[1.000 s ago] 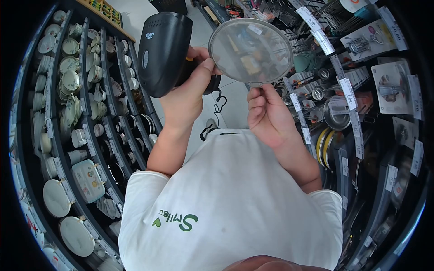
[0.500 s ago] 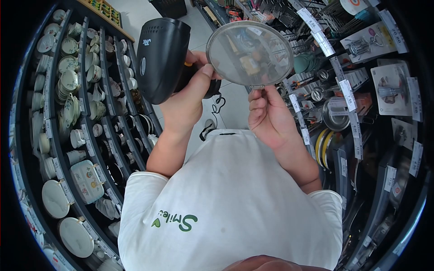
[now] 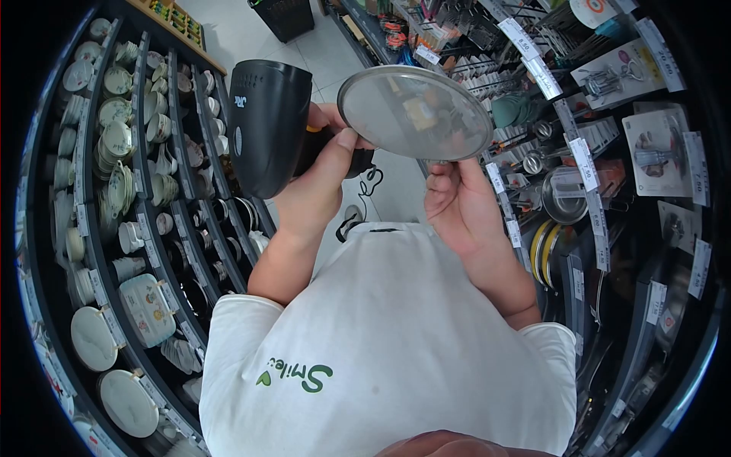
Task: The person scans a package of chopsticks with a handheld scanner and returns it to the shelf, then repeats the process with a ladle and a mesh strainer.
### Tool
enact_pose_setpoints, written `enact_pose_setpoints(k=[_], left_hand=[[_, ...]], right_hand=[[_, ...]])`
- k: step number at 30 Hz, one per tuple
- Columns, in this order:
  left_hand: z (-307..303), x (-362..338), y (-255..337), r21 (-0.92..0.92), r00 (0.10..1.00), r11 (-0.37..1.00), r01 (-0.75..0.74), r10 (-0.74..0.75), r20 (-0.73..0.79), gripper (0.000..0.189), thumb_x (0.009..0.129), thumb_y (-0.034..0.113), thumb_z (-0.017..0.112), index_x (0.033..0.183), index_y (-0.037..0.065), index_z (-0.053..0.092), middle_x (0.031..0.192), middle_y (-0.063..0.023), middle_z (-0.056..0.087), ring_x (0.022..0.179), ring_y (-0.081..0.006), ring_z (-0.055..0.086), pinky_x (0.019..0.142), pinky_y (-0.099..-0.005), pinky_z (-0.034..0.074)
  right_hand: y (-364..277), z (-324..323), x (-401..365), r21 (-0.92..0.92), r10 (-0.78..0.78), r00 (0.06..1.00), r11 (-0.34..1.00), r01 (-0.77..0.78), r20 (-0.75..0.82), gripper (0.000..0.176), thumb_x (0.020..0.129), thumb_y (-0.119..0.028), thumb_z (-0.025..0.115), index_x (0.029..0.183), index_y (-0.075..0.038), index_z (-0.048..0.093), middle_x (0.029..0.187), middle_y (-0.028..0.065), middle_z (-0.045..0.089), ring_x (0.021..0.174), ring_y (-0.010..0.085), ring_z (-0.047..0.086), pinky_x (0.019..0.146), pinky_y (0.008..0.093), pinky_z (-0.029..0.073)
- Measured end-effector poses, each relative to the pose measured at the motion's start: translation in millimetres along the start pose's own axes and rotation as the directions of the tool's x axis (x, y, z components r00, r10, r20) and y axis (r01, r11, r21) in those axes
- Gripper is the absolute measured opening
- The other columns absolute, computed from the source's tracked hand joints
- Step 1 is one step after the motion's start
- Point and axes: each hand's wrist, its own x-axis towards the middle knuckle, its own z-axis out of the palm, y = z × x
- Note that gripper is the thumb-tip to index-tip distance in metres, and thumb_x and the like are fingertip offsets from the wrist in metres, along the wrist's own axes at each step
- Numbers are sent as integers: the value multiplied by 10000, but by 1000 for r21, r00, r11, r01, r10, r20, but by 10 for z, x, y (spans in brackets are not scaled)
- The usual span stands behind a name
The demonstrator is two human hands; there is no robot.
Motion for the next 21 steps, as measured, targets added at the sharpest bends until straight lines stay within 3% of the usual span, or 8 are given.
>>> enact_pose_setpoints(k=[10, 12, 19, 21], left_hand=[[51, -34, -18, -119, 997, 991, 66, -70, -35, 246, 811, -104, 540, 1006, 11, 442, 870, -134, 573, 770, -207, 622, 702, -354, 546], [66, -31, -14, -145, 993, 986, 86, -97, -69, 248, 812, -103, 539, 1008, 16, 445, 861, -127, 573, 758, -205, 622, 700, -353, 540], [92, -28, -36, -232, 982, 968, 96, -130, -137, 243, 816, -96, 539, 1007, 27, 454, 853, -99, 561, 727, -207, 626, 698, -358, 538], [92, -53, -50, -224, 982, 970, 99, -131, -134, 246, 815, -101, 541, 1007, 27, 456, 853, -95, 557, 732, -211, 631, 697, -358, 540]], right_hand=[[-45, 25, -56, 67, 9, 1000, 998, -8, -15, 259, 919, -379, 575, 792, -154, 573, 728, 7, 658, 576, 75, 613, 486, 182, 471], [-63, 58, -94, 107, -13, 997, 994, 6, 72, 257, 920, -374, 573, 827, -135, 591, 755, 22, 671, 597, 89, 634, 501, 184, 492], [-83, 76, -122, 162, 10, 994, 986, -28, 113, 261, 960, -302, 514, 968, -57, 604, 786, 36, 660, 621, 81, 635, 527, 209, 536], [-83, 104, -128, 183, -43, 994, 983, 24, 98, 250, 962, -287, 512, 979, -52, 599, 780, 26, 651, 623, 75, 626, 527, 199, 531]])
